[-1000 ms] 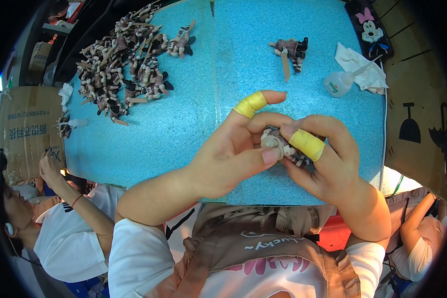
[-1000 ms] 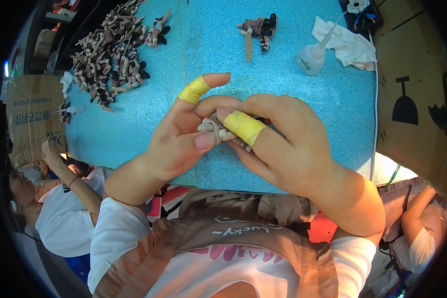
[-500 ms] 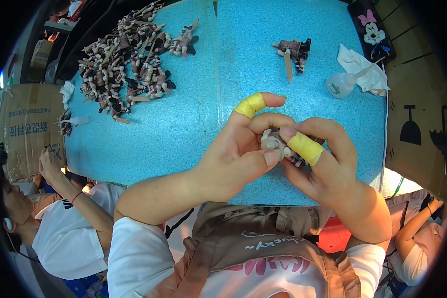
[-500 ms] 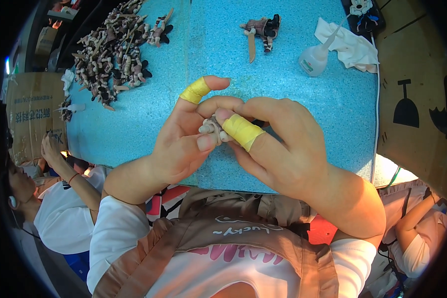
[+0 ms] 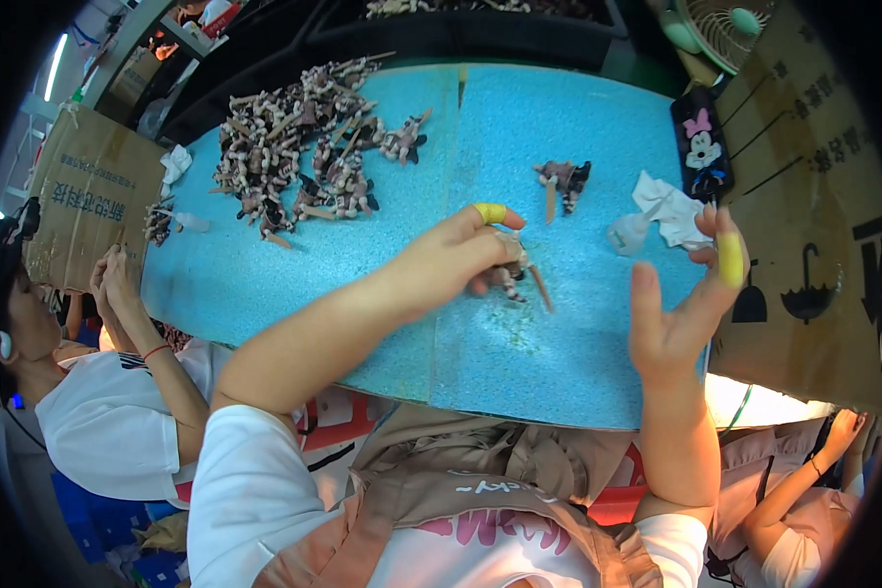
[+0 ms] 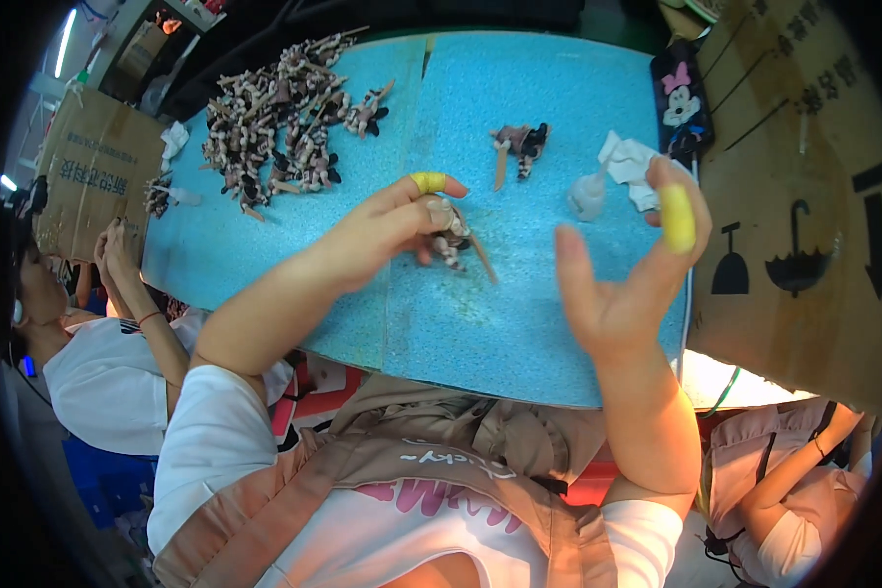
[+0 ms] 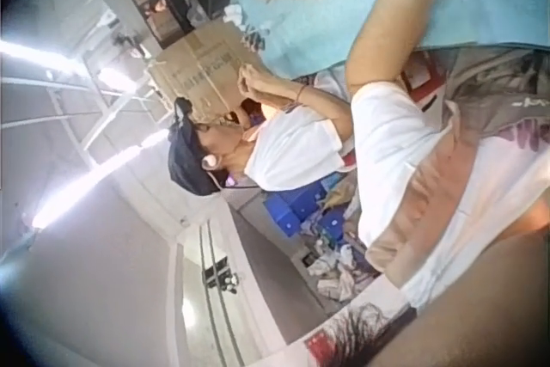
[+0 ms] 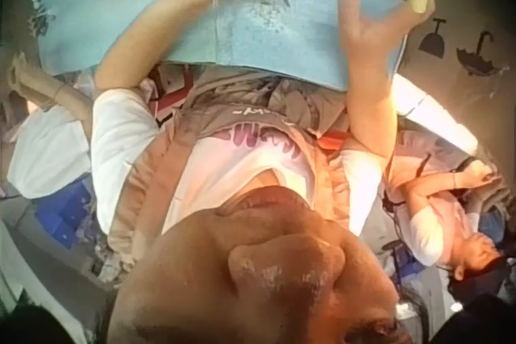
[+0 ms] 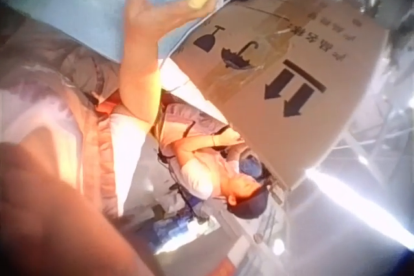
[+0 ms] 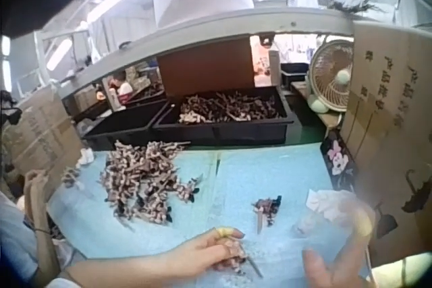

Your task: The person assembles small figurines by applying glue from a squeeze bottle onto figurine parts, attaching the pieces together by hand, and placing the assembled figurines on the table.

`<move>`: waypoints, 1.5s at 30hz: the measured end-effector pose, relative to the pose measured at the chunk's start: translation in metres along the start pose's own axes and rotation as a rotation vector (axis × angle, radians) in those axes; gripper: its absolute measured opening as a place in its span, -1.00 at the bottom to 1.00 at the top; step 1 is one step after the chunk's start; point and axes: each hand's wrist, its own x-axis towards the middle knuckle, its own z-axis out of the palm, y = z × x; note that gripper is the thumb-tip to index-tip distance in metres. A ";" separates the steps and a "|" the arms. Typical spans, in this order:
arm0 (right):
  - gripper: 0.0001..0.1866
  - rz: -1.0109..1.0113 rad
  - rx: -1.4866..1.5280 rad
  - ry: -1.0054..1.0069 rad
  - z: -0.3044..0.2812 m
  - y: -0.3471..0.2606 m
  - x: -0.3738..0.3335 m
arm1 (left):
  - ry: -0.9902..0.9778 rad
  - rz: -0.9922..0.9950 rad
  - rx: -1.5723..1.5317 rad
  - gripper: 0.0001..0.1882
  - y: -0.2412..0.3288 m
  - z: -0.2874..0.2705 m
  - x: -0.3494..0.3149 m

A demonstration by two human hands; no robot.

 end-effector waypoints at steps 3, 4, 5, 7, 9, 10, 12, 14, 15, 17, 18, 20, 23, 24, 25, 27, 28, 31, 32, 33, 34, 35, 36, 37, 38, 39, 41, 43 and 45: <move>-0.28 0.194 -0.021 0.029 0.002 0.019 0.007 | 0.039 -0.063 0.439 -0.65 0.046 -0.010 0.028; -0.30 0.279 -0.040 -0.079 0.002 0.026 0.005 | 0.114 0.053 0.576 -0.65 0.066 -0.014 0.043; -0.31 0.358 -0.045 -0.185 0.004 0.028 0.004 | 0.205 0.171 0.714 -0.65 0.089 -0.022 0.055; -0.38 0.314 -0.203 -0.272 0.007 0.032 -0.001 | 0.320 0.567 0.572 -0.56 0.128 -0.048 0.093; -0.44 0.285 -0.373 -0.360 0.011 0.037 -0.008 | 0.640 0.803 0.756 -0.31 0.164 -0.035 0.092; -0.52 0.288 -0.361 -0.393 0.015 0.037 -0.010 | 0.658 1.184 0.861 -0.49 0.155 -0.055 0.123; -0.60 0.313 -0.366 -0.423 0.014 0.042 -0.011 | 0.501 0.590 1.127 -0.43 0.128 -0.031 0.122; -0.70 0.273 -0.291 -0.354 0.015 0.041 -0.009 | 0.398 0.301 1.288 -0.38 0.083 0.004 0.114; -0.70 0.281 -0.296 -0.351 0.015 0.044 -0.009 | 0.275 0.204 1.321 -0.41 0.070 0.024 0.103; -0.74 0.469 0.024 -0.300 0.014 0.045 -0.008 | 0.142 0.099 1.351 -0.44 0.050 0.042 0.084; -0.74 0.483 0.022 -0.298 0.016 0.045 -0.010 | 0.179 0.200 1.402 -0.50 0.040 0.045 0.079; -0.75 0.664 0.511 -0.223 0.022 0.046 -0.012 | 0.193 0.308 1.454 -0.55 0.025 0.046 0.073; -0.75 0.808 0.717 -0.259 0.024 0.035 -0.006 | 0.056 0.520 1.206 -0.58 0.013 0.031 0.052; -0.75 0.819 0.717 -0.253 0.023 0.032 -0.006 | 0.029 0.535 1.060 -0.56 0.015 0.029 0.041; -0.75 0.876 0.789 -0.284 0.021 0.028 -0.006 | 0.006 0.545 0.913 -0.53 0.013 0.029 0.033; -0.74 0.931 0.872 -0.324 0.021 0.016 -0.007 | 0.006 0.625 0.715 -0.51 -0.004 0.028 0.025; -0.72 0.922 0.987 -0.328 0.020 0.009 -0.009 | 0.008 0.707 0.511 -0.49 -0.012 0.027 0.020; -0.69 0.854 1.074 -0.334 0.021 -0.003 -0.015 | 0.044 0.524 0.287 -0.52 -0.019 0.036 0.003; -0.68 0.791 1.046 -0.333 0.021 -0.005 -0.017 | 0.013 0.536 0.321 -0.50 -0.017 0.035 0.000; -0.68 0.800 1.040 -0.338 0.022 -0.006 -0.019 | 0.011 0.531 0.311 -0.50 -0.016 0.033 -0.003; -0.68 0.725 0.927 -0.350 0.023 -0.006 -0.021 | 0.078 0.581 0.552 -0.48 -0.016 0.031 -0.006; -0.68 0.647 0.819 -0.369 0.025 -0.007 -0.022 | 0.153 0.624 0.794 -0.46 -0.019 0.028 -0.009; -0.68 0.654 0.816 -0.384 0.025 -0.009 -0.022 | 0.158 0.615 0.781 -0.46 -0.023 0.027 -0.011; -0.66 0.499 0.649 -0.384 0.024 -0.011 -0.020 | 0.051 0.515 0.379 -0.45 -0.028 0.029 -0.013; -0.64 0.341 0.485 -0.385 0.024 -0.015 -0.018 | -0.050 0.406 -0.025 -0.45 -0.033 0.030 -0.013; -0.64 0.345 0.484 -0.407 0.023 -0.019 -0.015 | -0.041 0.401 -0.043 -0.45 -0.033 0.031 -0.014; -0.59 0.175 0.423 -0.466 0.020 -0.026 -0.010 | -0.063 0.282 -0.325 -0.44 -0.028 0.034 -0.017; -0.59 0.208 0.436 -0.507 0.019 -0.028 -0.012 | -0.064 0.231 -0.287 -0.47 -0.027 0.027 -0.015; -0.59 0.461 0.558 -0.453 0.015 -0.028 -0.016 | -0.040 0.176 -0.333 -0.54 -0.028 0.022 -0.012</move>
